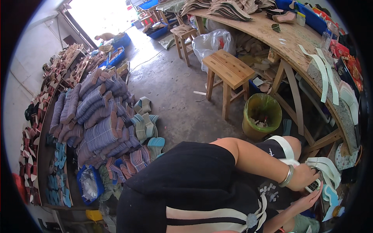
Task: Apply adhesive tape and lining to shoe insole components.
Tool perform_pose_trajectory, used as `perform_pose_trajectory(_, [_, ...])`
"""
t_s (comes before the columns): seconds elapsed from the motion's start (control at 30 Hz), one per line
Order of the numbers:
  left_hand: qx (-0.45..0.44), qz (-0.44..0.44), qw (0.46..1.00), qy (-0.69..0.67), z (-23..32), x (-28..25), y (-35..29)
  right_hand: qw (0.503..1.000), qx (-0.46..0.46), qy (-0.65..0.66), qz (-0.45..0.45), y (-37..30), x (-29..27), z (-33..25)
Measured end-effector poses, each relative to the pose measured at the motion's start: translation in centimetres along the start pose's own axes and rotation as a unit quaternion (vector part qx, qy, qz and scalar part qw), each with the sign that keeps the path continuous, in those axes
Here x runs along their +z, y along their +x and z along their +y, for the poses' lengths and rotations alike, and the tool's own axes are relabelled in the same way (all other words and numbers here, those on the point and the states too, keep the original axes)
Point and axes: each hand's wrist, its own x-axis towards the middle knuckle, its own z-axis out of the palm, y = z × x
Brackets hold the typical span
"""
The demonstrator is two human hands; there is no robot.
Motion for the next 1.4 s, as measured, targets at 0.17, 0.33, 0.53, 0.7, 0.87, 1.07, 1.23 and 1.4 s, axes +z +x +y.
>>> perform_pose_trajectory(0.17, [0.005, -0.026, 0.998, -0.051, 2.8, 1.6, 0.4, 0.989, -0.026, -0.123, 0.075, 1.2, -2.2, 1.3])
perform_pose_trajectory(0.33, [-0.003, 0.038, 0.973, -0.228, 0.9, 0.9, 1.3, 0.998, -0.046, 0.032, 0.038, 2.1, -0.3, 1.6])
perform_pose_trajectory(0.53, [-0.206, 0.010, 0.775, -0.598, -2.0, 0.0, 3.4, 0.979, 0.057, 0.183, -0.071, -0.8, 0.3, 1.7])
perform_pose_trajectory(0.7, [-0.141, -0.017, 0.561, -0.815, -2.3, 1.1, 4.3, 0.794, 0.388, 0.336, -0.324, -7.2, -4.3, 1.6])
perform_pose_trajectory(0.87, [-0.130, -0.087, 0.562, -0.812, -1.4, 3.4, 5.2, 0.801, 0.369, 0.380, -0.279, -8.1, -4.9, 1.4])
perform_pose_trajectory(1.07, [-0.108, -0.089, 0.648, -0.748, -2.2, 2.0, 5.6, 0.893, 0.347, 0.280, -0.060, -4.5, -9.3, 2.7])
perform_pose_trajectory(1.23, [-0.094, -0.094, 0.642, -0.755, -4.3, 2.9, 4.1, 0.894, 0.318, 0.304, 0.083, 0.1, -10.4, 4.0])
perform_pose_trajectory(1.4, [-0.087, -0.110, 0.790, -0.596, -6.3, 2.2, 2.9, 0.958, 0.250, 0.116, 0.075, 6.3, -15.6, 3.6])
